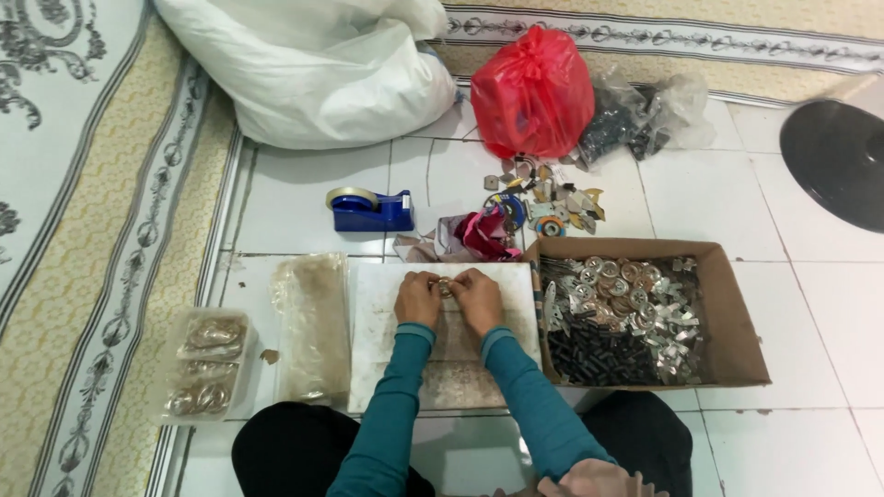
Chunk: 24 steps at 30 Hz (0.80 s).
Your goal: Sorting and packaging small metal medals into plastic bags.
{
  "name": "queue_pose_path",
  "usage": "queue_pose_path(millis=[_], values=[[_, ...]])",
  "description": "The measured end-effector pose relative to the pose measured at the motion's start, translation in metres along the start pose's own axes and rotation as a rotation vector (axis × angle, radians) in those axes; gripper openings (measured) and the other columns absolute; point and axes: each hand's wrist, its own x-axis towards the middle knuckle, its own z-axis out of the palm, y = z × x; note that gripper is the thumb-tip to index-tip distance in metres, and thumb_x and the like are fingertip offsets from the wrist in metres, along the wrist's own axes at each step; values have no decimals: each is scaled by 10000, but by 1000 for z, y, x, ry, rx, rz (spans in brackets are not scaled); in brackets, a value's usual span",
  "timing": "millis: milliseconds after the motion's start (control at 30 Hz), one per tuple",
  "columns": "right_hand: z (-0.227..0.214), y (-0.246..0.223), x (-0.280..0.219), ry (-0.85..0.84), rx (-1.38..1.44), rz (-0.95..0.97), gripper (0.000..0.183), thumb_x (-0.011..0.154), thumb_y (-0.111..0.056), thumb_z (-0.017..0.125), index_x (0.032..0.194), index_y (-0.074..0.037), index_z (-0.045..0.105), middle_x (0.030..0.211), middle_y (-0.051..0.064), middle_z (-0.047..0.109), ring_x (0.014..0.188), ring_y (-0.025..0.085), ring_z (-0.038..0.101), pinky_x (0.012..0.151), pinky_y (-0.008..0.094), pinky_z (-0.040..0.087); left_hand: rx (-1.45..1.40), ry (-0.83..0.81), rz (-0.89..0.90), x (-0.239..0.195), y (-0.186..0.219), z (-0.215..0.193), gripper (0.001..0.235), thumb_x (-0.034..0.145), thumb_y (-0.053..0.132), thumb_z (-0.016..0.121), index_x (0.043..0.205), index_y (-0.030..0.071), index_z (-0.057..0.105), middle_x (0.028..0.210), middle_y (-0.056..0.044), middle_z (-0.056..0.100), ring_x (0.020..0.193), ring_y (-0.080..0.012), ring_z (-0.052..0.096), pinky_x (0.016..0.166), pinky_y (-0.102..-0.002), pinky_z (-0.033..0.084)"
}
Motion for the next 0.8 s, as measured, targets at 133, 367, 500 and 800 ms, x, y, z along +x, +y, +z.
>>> queue_pose_path(millis=[133,367,500,800], values=[[-31,-24,-22,-28,53,-7,231,902,-269,754,1044,-115,656,964,173,784,1003,401,740,888,502,587,79,-32,10,-18,31,-26,139,956,131,659,1073,107,730,1021,-88,649,990,-282,689,818,-411,595],[-116,66,21,197,239,61,173,891,-352,769,1016,-235,739,873,70,779,899,300,743,783,436,581,-76,-47,255,-7,107,33,155,979,138,620,1100,169,712,1034,-72,632,964,-288,701,820,-428,607],[-188,166,54,361,226,76,142,973,-241,729,1067,-135,743,867,128,762,873,334,726,757,466,573,-107,-184,462,1,158,125,141,992,185,627,1104,228,702,994,-17,630,958,-256,698,808,-389,610],[-213,246,85,384,-198,-14,224,922,-254,759,1113,-139,734,996,102,662,1040,331,674,899,464,569,359,-416,294,39,200,304,301,969,242,607,1255,163,657,1214,-110,662,1160,-283,644,960,-425,565]])
